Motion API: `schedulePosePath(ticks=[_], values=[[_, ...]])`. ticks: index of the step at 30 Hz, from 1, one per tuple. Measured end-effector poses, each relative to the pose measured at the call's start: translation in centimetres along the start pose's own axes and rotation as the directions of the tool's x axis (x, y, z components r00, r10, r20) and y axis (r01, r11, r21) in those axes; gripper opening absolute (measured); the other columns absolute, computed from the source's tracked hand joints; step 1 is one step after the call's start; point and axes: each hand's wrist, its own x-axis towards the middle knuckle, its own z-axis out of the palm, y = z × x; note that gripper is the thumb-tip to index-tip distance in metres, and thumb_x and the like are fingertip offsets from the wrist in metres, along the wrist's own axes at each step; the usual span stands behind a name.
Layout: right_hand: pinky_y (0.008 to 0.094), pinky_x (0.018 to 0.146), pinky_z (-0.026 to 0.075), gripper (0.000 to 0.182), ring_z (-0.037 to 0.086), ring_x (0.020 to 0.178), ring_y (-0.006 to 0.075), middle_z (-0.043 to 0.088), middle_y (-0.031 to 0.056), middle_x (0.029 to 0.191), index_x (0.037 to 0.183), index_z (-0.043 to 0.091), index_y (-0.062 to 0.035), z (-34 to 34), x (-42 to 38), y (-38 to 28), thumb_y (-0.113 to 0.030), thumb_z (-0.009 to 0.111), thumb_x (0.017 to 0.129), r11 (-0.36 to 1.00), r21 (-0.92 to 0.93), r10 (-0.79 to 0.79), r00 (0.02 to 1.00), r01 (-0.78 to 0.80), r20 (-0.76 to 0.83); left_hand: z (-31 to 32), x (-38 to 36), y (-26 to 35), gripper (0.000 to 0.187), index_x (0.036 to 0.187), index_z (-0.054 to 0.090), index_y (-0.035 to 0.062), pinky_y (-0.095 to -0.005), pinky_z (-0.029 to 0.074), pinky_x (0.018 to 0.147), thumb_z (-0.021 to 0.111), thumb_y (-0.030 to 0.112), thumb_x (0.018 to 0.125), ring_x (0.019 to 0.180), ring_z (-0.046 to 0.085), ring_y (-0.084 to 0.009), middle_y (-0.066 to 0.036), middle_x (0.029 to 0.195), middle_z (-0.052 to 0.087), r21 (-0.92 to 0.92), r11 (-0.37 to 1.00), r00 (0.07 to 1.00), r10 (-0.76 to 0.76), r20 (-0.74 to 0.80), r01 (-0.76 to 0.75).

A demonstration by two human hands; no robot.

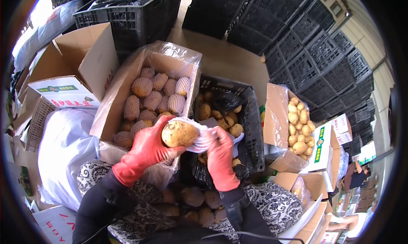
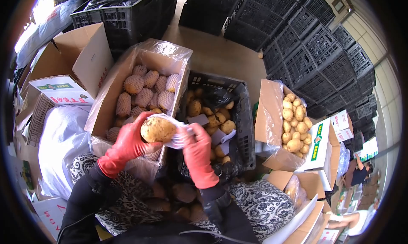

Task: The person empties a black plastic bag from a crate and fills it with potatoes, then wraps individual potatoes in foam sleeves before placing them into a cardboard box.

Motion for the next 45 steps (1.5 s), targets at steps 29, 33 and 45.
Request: schedulePosePath(ticks=[29, 33, 45], values=[[0.0432, 0.075, 0.05, 0.061, 0.066, 0.09, 0.0396, 0.067, 0.0271, 0.097, 0.095, 0.062, 0.001, -10.0, 8.0, 10.2, -0.058, 0.049, 0.1, 0.925, -0.264, 0.366, 0.822, -0.272, 0.436, 7.4, 6.3, -1.0, 0.028, 0.106, 0.057, 0.0019, -0.0323, 0.053, 0.067, 0.075, 0.009, 0.086, 0.078, 0.068, -0.0172, -0.011, 0.09, 0.066, -0.194, 0.888, 0.905, -0.384, 0.184, 0.416], [0.0473, 0.093, 0.051, 0.045, 0.063, 0.111, 0.0406, 0.068, 0.0225, 0.113, 0.129, 0.06, -0.0086, -16.2, 2.1, 23.6, -0.028, 0.064, 0.088, 0.524, -0.775, 0.479, 0.63, 0.353, 0.611, 8.0, 6.1, -3.1, 0.034, 0.118, 0.055, -0.0013, -0.0283, 0.054, 0.075, 0.071, 0.006, 0.089, 0.084, 0.069, -0.0152, -0.013, 0.104, 0.067, -0.206, 0.953, 0.972, -0.233, -0.041, 0.22], [0.0301, 0.076, 0.055, 0.048, 0.064, 0.098, 0.0155, 0.063, 0.006, 0.105, 0.117, 0.052, -0.0052, -16.8, 5.4, 12.9, -0.037, 0.075, 0.09, 0.893, -0.321, 0.402, 0.881, -0.317, 0.248, 8.8, 4.5, -3.1, 0.052, 0.139, 0.052, 0.002, -0.0346, 0.046, 0.104, 0.071, 0.016, 0.093, 0.12, 0.061, -0.0238, -0.012, 0.127, 0.065, -0.37, 0.909, 0.92, -0.033, 0.392, 0.191]])
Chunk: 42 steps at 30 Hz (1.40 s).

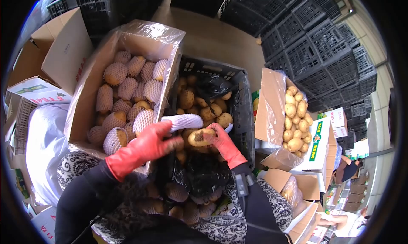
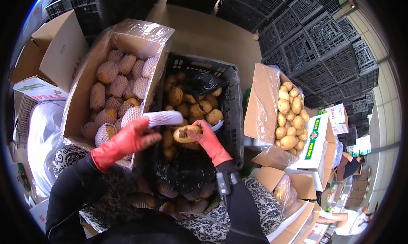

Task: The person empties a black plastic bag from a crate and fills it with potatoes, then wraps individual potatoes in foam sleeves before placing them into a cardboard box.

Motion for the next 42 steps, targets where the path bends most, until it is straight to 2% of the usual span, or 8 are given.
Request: schedulePosePath(ticks=[9, 14, 15, 21, 24, 34, 37, 42], values=[[0.0408, 0.086, 0.056, 0.059, 0.066, 0.103, 0.0244, 0.068, 0.0086, 0.106, 0.133, 0.05, -0.0067, 10.0, -4.5, -11.8, -0.051, 0.062, 0.095, 0.337, 0.859, 0.174, 0.922, -0.385, 0.345, -0.4, -3.7, 4.3, 0.083, 0.144, 0.039, 0.007, -0.0289, 0.06, 0.062, 0.083, 0.041, 0.082, 0.074, 0.069, -0.017, -0.012, 0.108, 0.065, -0.594, 0.704, 0.92, -0.316, 0.231, 0.39], [0.039, 0.088, 0.056, 0.026, 0.07, 0.099, 0.0228, 0.07, 0.0107, 0.114, 0.115, 0.066, -0.0059, 12.7, -3.6, -9.2, -0.019, 0.069, 0.094, 0.903, 0.368, -0.244, 0.97, 0.22, 0.019, -2.4, -7.2, 4.5, 0.087, 0.147, 0.036, 0.0075, -0.0273, 0.059, 0.059, 0.08, 0.046, 0.082, 0.069, 0.068, -0.0163, -0.01, 0.102, 0.065, -0.643, 0.671, 0.929, -0.282, 0.24, 0.369], [0.037, 0.085, 0.057, 0.019, 0.071, 0.093, 0.0209, 0.072, 0.0103, 0.109, 0.11, 0.068, -0.0053, 13.3, -3.1, -10.8, -0.015, 0.069, 0.094, 0.384, 0.911, 0.076, 0.989, -0.147, 0.127, -3.4, -7.4, 4.8, 0.085, 0.145, 0.04, 0.0064, -0.0258, 0.058, 0.058, 0.081, 0.045, 0.081, 0.069, 0.068, -0.0151, -0.009, 0.102, 0.065, -0.62, 0.717, 0.946, -0.278, 0.167, 0.319], [0.0259, 0.074, 0.053, 0.024, 0.068, 0.08, 0.0127, 0.073, 0.0102, 0.098, 0.105, 0.067, 0.0003, 12.0, -4.7, -17.3, -0.023, 0.063, 0.101, 0.942, 0.216, -0.291, 0.945, 0.256, 0.15, -9.8, -10.0, 4.5, 0.063, 0.124, 0.057, 0.0219, -0.0449, 0.057, 0.073, 0.084, 0.018, 0.067, 0.089, 0.069, -0.0346, -0.011, 0.106, 0.063, 0.805, 0.44, 0.827, 0.209, -0.522, 0.398], [0.0267, 0.069, 0.052, 0.016, 0.065, 0.077, 0.0109, 0.071, 0.0056, 0.095, 0.106, 0.067, -0.0038, 3.5, 0.8, -10.3, -0.018, 0.064, 0.098, 0.978, 0.096, -0.135, 0.908, 0.187, -0.398, -13.4, -14.1, -2.1, 0.037, 0.095, 0.072, 0.0117, -0.0486, 0.054, 0.071, 0.079, 0.039, 0.072, 0.082, 0.069, -0.0359, -0.014, 0.09, 0.071, 0.924, 0.129, 0.846, -0.463, -0.265, 0.36], [0.0428, 0.093, 0.051, 0.04, 0.064, 0.112, 0.0303, 0.067, 0.0163, 0.117, 0.124, 0.061, -0.008, -1.0, 8.8, 7.7, -0.014, 0.063, 0.085, 0.099, -0.945, -0.618, 0.725, -0.311, -0.304, -10.6, -6.7, 3.2, 0.047, 0.123, 0.066, 0.0084, -0.0441, 0.056, 0.079, 0.077, 0.026, 0.081, 0.09, 0.07, -0.0377, -0.018, 0.098, 0.073, 0.819, 0.392, 0.908, -0.184, -0.376, 0.418], [0.0439, 0.087, 0.053, 0.024, 0.065, 0.105, 0.0307, 0.069, 0.0122, 0.108, 0.11, 0.067, -0.0099, -4.5, 8.6, 4.1, -0.014, 0.06, 0.087, 0.229, -0.913, -0.113, 0.923, -0.336, -0.368, -8.2, -4.2, 3.8, 0.044, 0.125, 0.066, 0.0127, -0.0447, 0.056, 0.076, 0.074, 0.029, 0.085, 0.087, 0.069, -0.0376, -0.019, 0.098, 0.072, 0.774, 0.589, 0.959, -0.006, -0.283, 0.232], [0.044, 0.084, 0.053, 0.021, 0.064, 0.097, 0.0296, 0.068, 0.0085, 0.097, 0.099, 0.069, -0.0118, -6.5, 7.1, 5.1, -0.017, 0.061, 0.08, 0.057, -0.978, -0.38, 0.911, 0.198, 0.162, -4.4, -1.5, 5.6, 0.032, 0.114, 0.071, 0.0124, -0.0425, 0.056, 0.068, 0.075, 0.021, 0.083, 0.075, 0.069, -0.0348, -0.015, 0.088, 0.072, 0.821, 0.561, 0.989, 0.025, -0.144, 0.106]])
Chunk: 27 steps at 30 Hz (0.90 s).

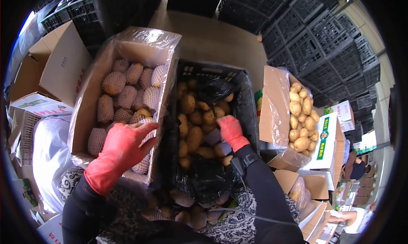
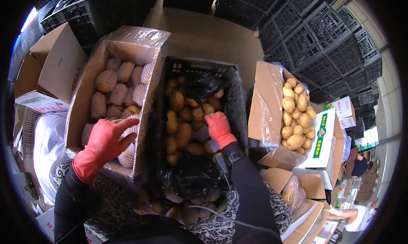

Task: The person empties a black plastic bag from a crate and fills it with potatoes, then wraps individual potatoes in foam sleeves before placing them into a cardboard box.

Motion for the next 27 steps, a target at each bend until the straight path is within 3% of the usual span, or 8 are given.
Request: schedulePosePath(ticks=[3, 9, 13, 17, 20, 22, 24, 27], values=[[0.0455, 0.09, 0.048, 0.02, 0.061, 0.104, 0.0301, 0.066, 0.0081, 0.102, 0.095, 0.07, -0.0122, 1.4, -2.7, -1.9, -0.017, 0.063, 0.077, 0.924, -0.245, -0.332, 0.935, 0.295, -0.126, 0.3, 0.5, 2.5, 0.033, 0.115, 0.07, 0.0126, -0.043, 0.056, 0.068, 0.074, 0.023, 0.084, 0.075, 0.069, -0.0336, -0.013, 0.087, 0.073, 0.033, 0.997, 0.998, 0.064, 0.006, -0.064], [0.0446, 0.09, 0.049, 0.018, 0.064, 0.102, 0.0316, 0.068, 0.0101, 0.091, 0.095, 0.067, -0.0087, 0.6, -0.8, -3.1, -0.018, 0.069, 0.079, 0.991, 0.136, 0.017, 0.999, -0.01, -0.046, 1.0, 0.1, 4.9, 0.036, 0.118, 0.065, 0.0125, -0.0423, 0.056, 0.071, 0.073, 0.022, 0.085, 0.08, 0.07, -0.032, -0.012, 0.089, 0.072, -0.033, 0.995, 0.995, 0.093, -0.045, -0.095], [0.027, 0.078, 0.048, 0.031, 0.056, 0.086, 0.0078, 0.062, 0.001, 0.09, 0.103, 0.062, -0.0035, -11.0, 0.8, -8.3, -0.03, 0.074, 0.093, 0.018, 0.999, 0.124, 0.992, -0.041, 0.038, 1.1, 1.0, 6.9, 0.033, 0.112, 0.059, 0.0082, -0.0442, 0.054, 0.071, 0.074, 0.015, 0.083, 0.082, 0.069, -0.0331, -0.011, 0.091, 0.069, -0.376, 0.927, 0.979, -0.069, -0.194, -0.009], [0.0232, 0.08, 0.046, 0.03, 0.052, 0.09, 0.0049, 0.06, -0.0019, 0.099, 0.109, 0.06, -0.0063, -20.0, 0.2, -11.2, -0.029, 0.072, 0.095, 0.073, 0.997, 0.063, 0.998, -0.007, 0.002, 2.6, 1.9, 6.6, 0.035, 0.116, 0.061, 0.0022, -0.034, 0.054, 0.068, 0.075, 0.009, 0.084, 0.079, 0.07, -0.0226, -0.01, 0.092, 0.07, -0.481, 0.874, 0.977, -0.033, -0.213, -0.075], [0.0249, 0.081, 0.048, 0.034, 0.055, 0.093, 0.0061, 0.06, -0.0001, 0.106, 0.117, 0.057, -0.0059, -20.3, 0.3, -10.4, -0.03, 0.07, 0.096, -0.322, 0.921, -0.001, 0.973, -0.219, 0.232, 4.0, 2.6, 5.9, 0.033, 0.124, 0.06, -0.0024, -0.0246, 0.054, 0.067, 0.069, 0.005, 0.093, 0.076, 0.068, -0.0102, -0.004, 0.095, 0.069, -0.71, 0.704, 0.976, -0.15, -0.156, -0.006], [0.0339, 0.087, 0.052, 0.049, 0.064, 0.101, 0.0182, 0.064, 0.0058, 0.113, 0.122, 0.055, -0.0041, -8.9, 0.0, -6.7, -0.04, 0.07, 0.092, 0.152, 0.981, -0.102, 0.985, -0.122, 0.138, 3.6, 2.8, 6.7, 0.033, 0.125, 0.059, -0.0027, -0.0241, 0.054, 0.067, 0.067, 0.003, 0.093, 0.075, 0.068, -0.0106, -0.005, 0.095, 0.069, -0.824, 0.563, 0.957, -0.266, -0.116, 0.057], [0.0461, 0.09, 0.053, 0.051, 0.064, 0.105, 0.0364, 0.065, 0.0141, 0.121, 0.122, 0.058, -0.0074, -3.4, -3.6, -5.2, -0.032, 0.072, 0.079, 0.971, 0.239, -0.09, 0.877, -0.029, 0.473, 3.4, 3.1, 6.8, 0.027, 0.119, 0.064, -0.0011, -0.0309, 0.056, 0.071, 0.066, 0.004, 0.093, 0.078, 0.072, -0.0142, -0.011, 0.094, 0.072, -0.88, 0.469, 0.945, -0.316, -0.089, 0.073], [0.0434, 0.087, 0.051, 0.033, 0.063, 0.111, 0.0268, 0.067, 0.0058, 0.119, 0.12, 0.067, -0.0162, 2.9, -5.7, -5.5, -0.022, 0.062, 0.089, 0.915, -0.297, -0.054, 0.812, 0.274, 0.582, 3.8, 3.5, 5.3, 0.023, 0.117, 0.066, 0.0008, -0.0308, 0.056, 0.07, 0.064, 0.004, 0.094, 0.077, 0.072, -0.0149, -0.007, 0.091, 0.072, -0.766, 0.643, 0.979, -0.14, -0.147, -0.023]])
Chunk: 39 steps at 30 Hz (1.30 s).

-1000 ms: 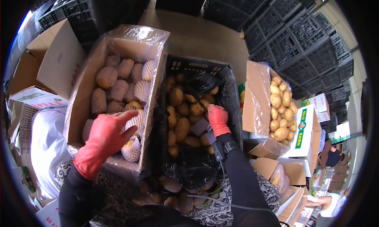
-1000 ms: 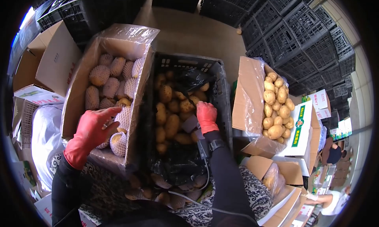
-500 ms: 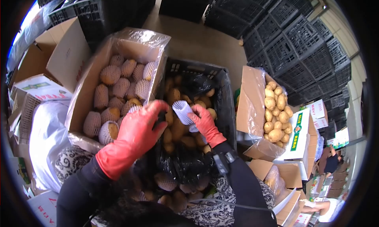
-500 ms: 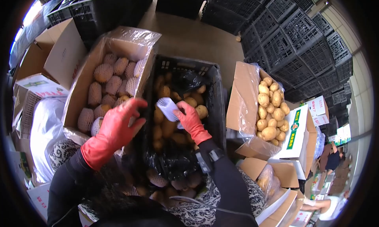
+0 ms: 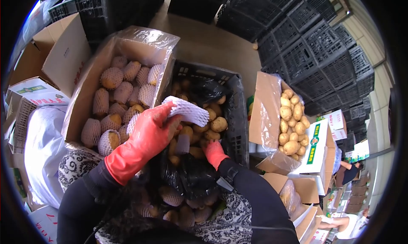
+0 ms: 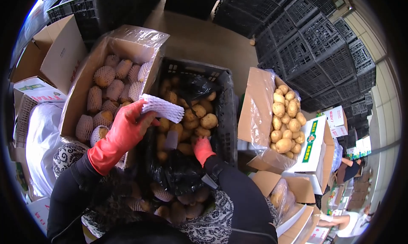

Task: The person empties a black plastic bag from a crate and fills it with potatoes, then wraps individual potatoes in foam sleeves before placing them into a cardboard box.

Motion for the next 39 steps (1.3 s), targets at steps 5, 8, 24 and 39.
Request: schedulePosePath(ticks=[5, 8, 24, 39], values=[[0.0433, 0.083, 0.049, 0.027, 0.064, 0.108, 0.0264, 0.069, 0.0057, 0.114, 0.116, 0.069, -0.0159, 1.8, 1.2, -1.2, -0.018, 0.057, 0.092, 0.991, -0.124, 0.041, 0.999, -0.043, -0.023, -0.7, 0.4, -0.4, 0.02, 0.114, 0.066, -0.0002, -0.0277, 0.053, 0.08, 0.061, 0.001, 0.095, 0.087, 0.066, -0.0101, -0.005, 0.096, 0.071, -0.124, 0.983, 0.988, -0.127, 0.083, 0.137], [0.0457, 0.083, 0.05, 0.026, 0.064, 0.107, 0.0267, 0.067, 0.0064, 0.116, 0.115, 0.069, -0.0133, 1.0, 1.0, -0.8, -0.018, 0.057, 0.093, 0.998, -0.043, 0.044, 0.999, -0.045, -0.03, -0.8, 0.0, -0.6, 0.019, 0.114, 0.067, 0.0001, -0.0276, 0.052, 0.081, 0.061, 0.001, 0.096, 0.087, 0.065, -0.0093, -0.003, 0.095, 0.072, -0.131, 0.987, 0.993, -0.086, 0.083, 0.097], [0.0373, 0.103, 0.047, 0.064, 0.061, 0.115, 0.0226, 0.063, 0.0103, 0.124, 0.134, 0.055, -0.0016, -8.3, -5.6, 3.1, -0.035, 0.071, 0.082, -0.665, 0.731, 0.135, 0.987, 0.152, -0.083, -0.1, -1.5, -3.4, 0.051, 0.122, 0.062, 0.0028, -0.0393, 0.054, 0.086, 0.078, 0.031, 0.083, 0.099, 0.068, -0.0302, -0.018, 0.108, 0.07, 0.255, 0.961, 0.94, 0.014, 0.342, -0.107], [0.0325, 0.058, 0.054, 0.051, 0.067, 0.064, 0.0208, 0.071, 0.0107, 0.092, 0.129, 0.059, -0.0075, -22.1, -8.1, -5.5, -0.048, 0.04, 0.104, -0.967, 0.209, 0.012, 0.843, 0.147, -0.538, -1.7, -4.7, -1.2, 0.101, 0.148, 0.035, 0.0019, -0.0291, 0.058, 0.055, 0.068, 0.069, 0.081, 0.063, 0.069, -0.0199, -0.016, 0.11, 0.068, -0.563, 0.683, 0.827, -0.109, 0.552, 0.465]])
